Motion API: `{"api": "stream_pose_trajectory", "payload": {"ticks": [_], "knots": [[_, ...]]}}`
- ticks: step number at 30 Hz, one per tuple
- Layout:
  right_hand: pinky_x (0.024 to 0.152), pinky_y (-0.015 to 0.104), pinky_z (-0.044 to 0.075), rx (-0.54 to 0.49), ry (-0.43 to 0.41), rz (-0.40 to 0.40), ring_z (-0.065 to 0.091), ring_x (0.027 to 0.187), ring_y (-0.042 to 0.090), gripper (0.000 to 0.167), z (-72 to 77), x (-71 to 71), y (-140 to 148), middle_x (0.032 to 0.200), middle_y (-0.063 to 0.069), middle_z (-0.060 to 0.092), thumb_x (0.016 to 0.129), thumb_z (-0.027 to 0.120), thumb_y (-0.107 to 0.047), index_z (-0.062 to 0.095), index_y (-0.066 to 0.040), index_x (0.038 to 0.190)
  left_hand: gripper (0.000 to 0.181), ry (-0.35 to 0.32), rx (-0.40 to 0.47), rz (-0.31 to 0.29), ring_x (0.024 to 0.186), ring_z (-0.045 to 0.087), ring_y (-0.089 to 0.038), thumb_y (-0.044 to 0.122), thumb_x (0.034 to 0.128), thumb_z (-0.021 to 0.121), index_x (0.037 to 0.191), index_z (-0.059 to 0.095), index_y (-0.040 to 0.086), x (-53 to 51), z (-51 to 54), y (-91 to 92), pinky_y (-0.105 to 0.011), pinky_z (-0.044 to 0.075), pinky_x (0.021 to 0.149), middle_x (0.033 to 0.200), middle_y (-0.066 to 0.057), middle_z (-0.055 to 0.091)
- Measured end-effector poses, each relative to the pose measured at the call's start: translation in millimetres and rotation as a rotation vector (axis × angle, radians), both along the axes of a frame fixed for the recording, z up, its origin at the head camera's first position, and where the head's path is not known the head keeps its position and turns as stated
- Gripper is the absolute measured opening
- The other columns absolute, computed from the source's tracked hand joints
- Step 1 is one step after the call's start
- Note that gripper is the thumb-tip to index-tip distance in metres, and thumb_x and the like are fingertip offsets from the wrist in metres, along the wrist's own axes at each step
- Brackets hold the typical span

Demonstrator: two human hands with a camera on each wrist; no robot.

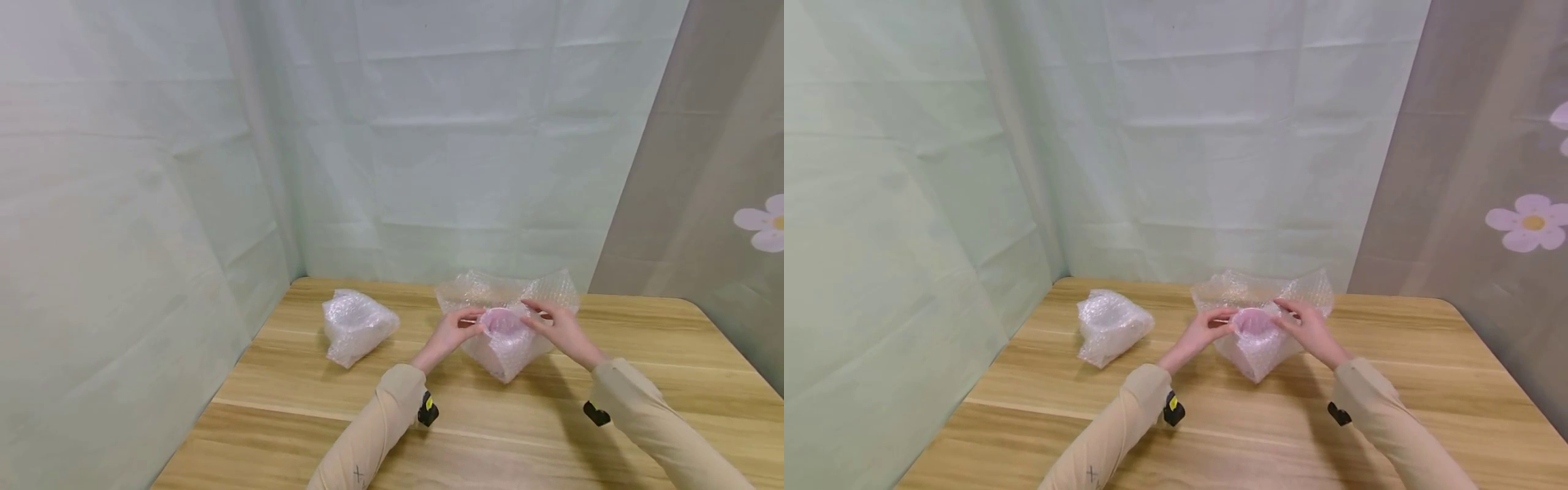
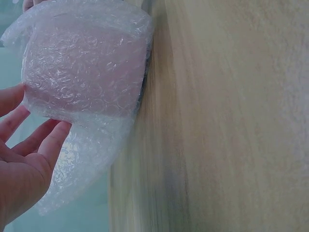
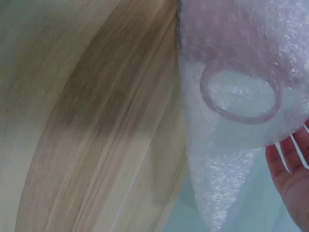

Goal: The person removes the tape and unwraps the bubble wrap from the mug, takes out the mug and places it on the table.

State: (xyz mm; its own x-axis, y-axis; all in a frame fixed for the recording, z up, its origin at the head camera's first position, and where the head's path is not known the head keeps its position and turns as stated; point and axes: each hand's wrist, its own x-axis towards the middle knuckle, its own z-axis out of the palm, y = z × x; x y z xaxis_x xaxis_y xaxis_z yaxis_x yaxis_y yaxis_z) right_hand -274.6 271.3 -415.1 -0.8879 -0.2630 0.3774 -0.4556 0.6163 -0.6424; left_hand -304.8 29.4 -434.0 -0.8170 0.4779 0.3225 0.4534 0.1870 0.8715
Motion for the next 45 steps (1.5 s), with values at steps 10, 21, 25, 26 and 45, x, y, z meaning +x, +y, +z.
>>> {"api": "stream_pose_trajectory", "payload": {"ticks": [10,21,25,26,45], "knots": [[0.081,0.053,0.042,-0.065,0.041,-0.026,0.051,0.098,0.038,0.035,2.9,7.6,13,0.107,0.022,0.057,0.088,0.061,-0.016,0.056,0.006,0.115,0.035,-0.031,0.012,-0.036,0.103,0.051,-0.038,0.002,0.0868,0.059,0.118,0.052,-0.011,25.8,31.4,-7.0,-0.025,0.043,0.083,0.117,-0.024,0.052],[0.082,0.057,0.039,-0.074,0.007,-0.054,0.047,0.104,0.044,0.032,0.6,17.3,26,0.112,0.022,0.054,0.087,0.062,-0.02,0.058,0.003,0.11,0.036,-0.06,0.014,-0.022,0.104,0.051,-0.037,0.003,0.086,0.06,0.119,0.051,-0.01,24.1,31.0,-7.1,-0.026,0.044,0.082,0.117,-0.024,0.053],[0.084,0.059,0.037,-0.085,0.004,-0.045,0.045,0.106,0.045,0.033,-1.7,18.8,31,0.113,0.022,0.053,0.087,0.062,-0.015,0.055,0.004,0.113,0.036,-0.061,0.014,-0.013,0.102,0.052,-0.035,0.005,0.0854,0.062,0.119,0.053,-0.007,12.8,18.9,-3.1,-0.028,0.045,0.081,0.115,-0.021,0.055],[0.084,0.059,0.036,-0.087,0.011,-0.04,0.045,0.106,0.044,0.033,-1.9,19.3,32,0.112,0.023,0.054,0.086,0.063,-0.013,0.055,0.005,0.113,0.036,-0.062,0.017,-0.011,0.102,0.053,-0.033,0.005,0.0851,0.062,0.118,0.054,-0.006,9.7,15.2,-2.1,-0.028,0.045,0.081,0.115,-0.019,0.055],[0.068,0.031,0.041,-0.071,-0.094,-0.144,0.051,0.08,0.012,0.031,4.9,39.3,55,0.093,0.01,0.064,0.093,0.052,-0.028,0.067,-0.001,0.095,0.034,-0.062,0.041,-0.021,0.1,0.054,-0.033,0.002,0.0837,0.063,0.116,0.055,-0.007,7.6,13.8,-1.4,-0.027,0.046,0.08,0.113,-0.02,0.056]]}}
